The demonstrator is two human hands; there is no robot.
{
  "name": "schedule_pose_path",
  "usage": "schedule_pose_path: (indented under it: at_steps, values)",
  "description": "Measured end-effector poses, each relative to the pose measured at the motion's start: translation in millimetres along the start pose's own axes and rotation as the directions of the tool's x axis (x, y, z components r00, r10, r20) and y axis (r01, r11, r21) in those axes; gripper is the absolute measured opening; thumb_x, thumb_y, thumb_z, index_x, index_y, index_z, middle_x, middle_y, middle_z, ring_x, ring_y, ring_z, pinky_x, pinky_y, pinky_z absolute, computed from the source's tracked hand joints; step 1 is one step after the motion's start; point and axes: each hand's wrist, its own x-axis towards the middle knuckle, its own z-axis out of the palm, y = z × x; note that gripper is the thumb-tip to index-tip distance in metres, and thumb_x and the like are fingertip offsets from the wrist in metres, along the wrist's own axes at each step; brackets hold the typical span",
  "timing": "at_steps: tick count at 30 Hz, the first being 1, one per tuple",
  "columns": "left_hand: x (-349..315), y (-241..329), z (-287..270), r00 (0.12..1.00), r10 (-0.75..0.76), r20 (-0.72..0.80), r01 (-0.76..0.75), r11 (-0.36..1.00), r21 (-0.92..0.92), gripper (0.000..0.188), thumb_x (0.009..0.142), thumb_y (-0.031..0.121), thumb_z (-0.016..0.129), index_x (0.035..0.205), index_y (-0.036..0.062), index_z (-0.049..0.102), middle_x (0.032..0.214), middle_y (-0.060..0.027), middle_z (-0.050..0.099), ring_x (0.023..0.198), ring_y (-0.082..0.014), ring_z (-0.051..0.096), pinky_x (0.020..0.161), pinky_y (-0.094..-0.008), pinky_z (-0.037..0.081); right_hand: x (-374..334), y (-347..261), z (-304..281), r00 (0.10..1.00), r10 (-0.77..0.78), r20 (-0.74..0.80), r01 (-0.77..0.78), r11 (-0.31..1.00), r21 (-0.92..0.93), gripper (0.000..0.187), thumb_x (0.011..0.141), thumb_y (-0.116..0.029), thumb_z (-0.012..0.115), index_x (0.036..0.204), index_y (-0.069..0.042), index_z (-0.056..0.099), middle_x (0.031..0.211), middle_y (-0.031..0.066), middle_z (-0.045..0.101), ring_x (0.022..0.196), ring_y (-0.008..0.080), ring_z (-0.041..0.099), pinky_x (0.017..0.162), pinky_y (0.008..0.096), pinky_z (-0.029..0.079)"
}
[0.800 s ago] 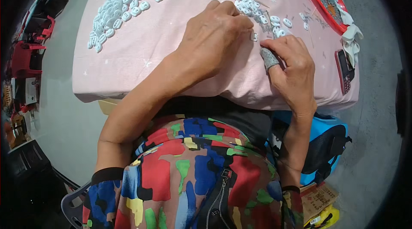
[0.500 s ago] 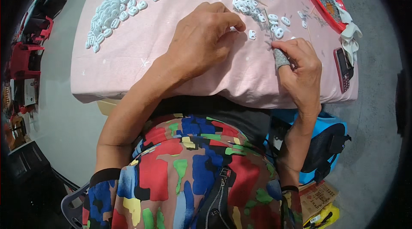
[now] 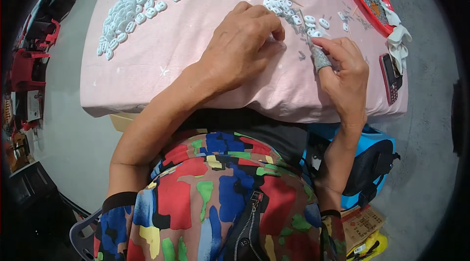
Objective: The person assembles plastic cord locks by inserting small springs and pressing the plastic components together by hand.
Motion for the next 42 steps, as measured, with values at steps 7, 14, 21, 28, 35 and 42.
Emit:
schedule_pose_path:
  at_steps: [7,14,21,28,35,42]
  values:
    - [-6.4,-0.5,-4.6,0.994,-0.092,-0.065,0.077,0.976,-0.203,0.014,0.082,0.004,0.069,0.095,0.0027,0.067,0.093,-0.0092,0.064,0.087,-0.0199,0.064,0.080,-0.0301,0.053,-0.2,1.3,-2.5,0.996,0.056,0.062,-0.048,0.992,-0.117,0.028,0.068,0.000,0.058,0.093,-0.006,0.070,0.079,0.0110,0.059,0.077,0.0289,0.058,0.070,0.0387,0.047]
    - [-5.2,1.1,-6.2,0.982,-0.155,-0.104,0.109,0.928,-0.357,0.011,0.086,0.008,0.070,0.096,0.0027,0.068,0.085,-0.0023,0.066,0.079,-0.0090,0.062,0.076,-0.0228,0.051,9.2,-0.5,10.1,0.997,-0.070,0.018,0.071,0.994,-0.084,0.025,0.070,-0.003,0.060,0.092,-0.006,0.071,0.081,0.0113,0.061,0.080,0.0311,0.059,0.073,0.0416,0.048]
    - [-7.2,0.2,-11.4,0.958,-0.283,0.043,0.244,0.725,-0.644,0.011,0.087,0.006,0.071,0.096,0.0028,0.067,0.086,0.0010,0.066,0.081,-0.0045,0.060,0.074,-0.0206,0.049,16.8,-6.3,11.7,0.993,0.034,0.109,-0.019,0.991,-0.135,0.018,0.072,-0.003,0.060,0.089,-0.004,0.068,0.081,0.0129,0.060,0.082,0.0334,0.058,0.074,0.0435,0.047]
    - [-7.6,0.5,-15.8,0.934,-0.318,0.165,0.320,0.533,-0.783,0.009,0.088,0.005,0.070,0.094,0.0025,0.065,0.087,-0.0010,0.067,0.081,-0.0067,0.062,0.072,-0.0204,0.051,16.4,-8.8,16.7,0.996,-0.017,0.091,0.035,0.979,-0.199,0.013,0.072,-0.002,0.060,0.085,-0.004,0.062,0.085,0.0135,0.059,0.084,0.0337,0.058,0.074,0.0446,0.047]
    - [-12.3,5.8,-21.0,0.918,-0.356,0.174,0.336,0.468,-0.818,0.012,0.087,0.007,0.070,0.097,0.0012,0.065,0.088,-0.0023,0.067,0.082,-0.0081,0.064,0.073,-0.0216,0.052,12.4,-3.7,12.0,0.991,-0.095,0.095,0.113,0.970,-0.214,0.022,0.071,0.001,0.059,0.091,-0.005,0.062,0.086,0.0124,0.058,0.087,0.0322,0.058,0.075,0.0436,0.048]
    - [-16.5,4.8,-22.2,0.908,-0.355,0.224,0.370,0.425,-0.826,0.015,0.089,0.008,0.068,0.103,0.0011,0.066,0.092,-0.0038,0.067,0.086,-0.0112,0.065,0.078,-0.0233,0.052,12.9,-8.3,15.3,0.991,-0.054,0.124,0.086,0.961,-0.261,0.023,0.070,0.000,0.059,0.091,-0.006,0.060,0.089,0.0113,0.058,0.089,0.0309,0.057,0.075,0.0432,0.048]
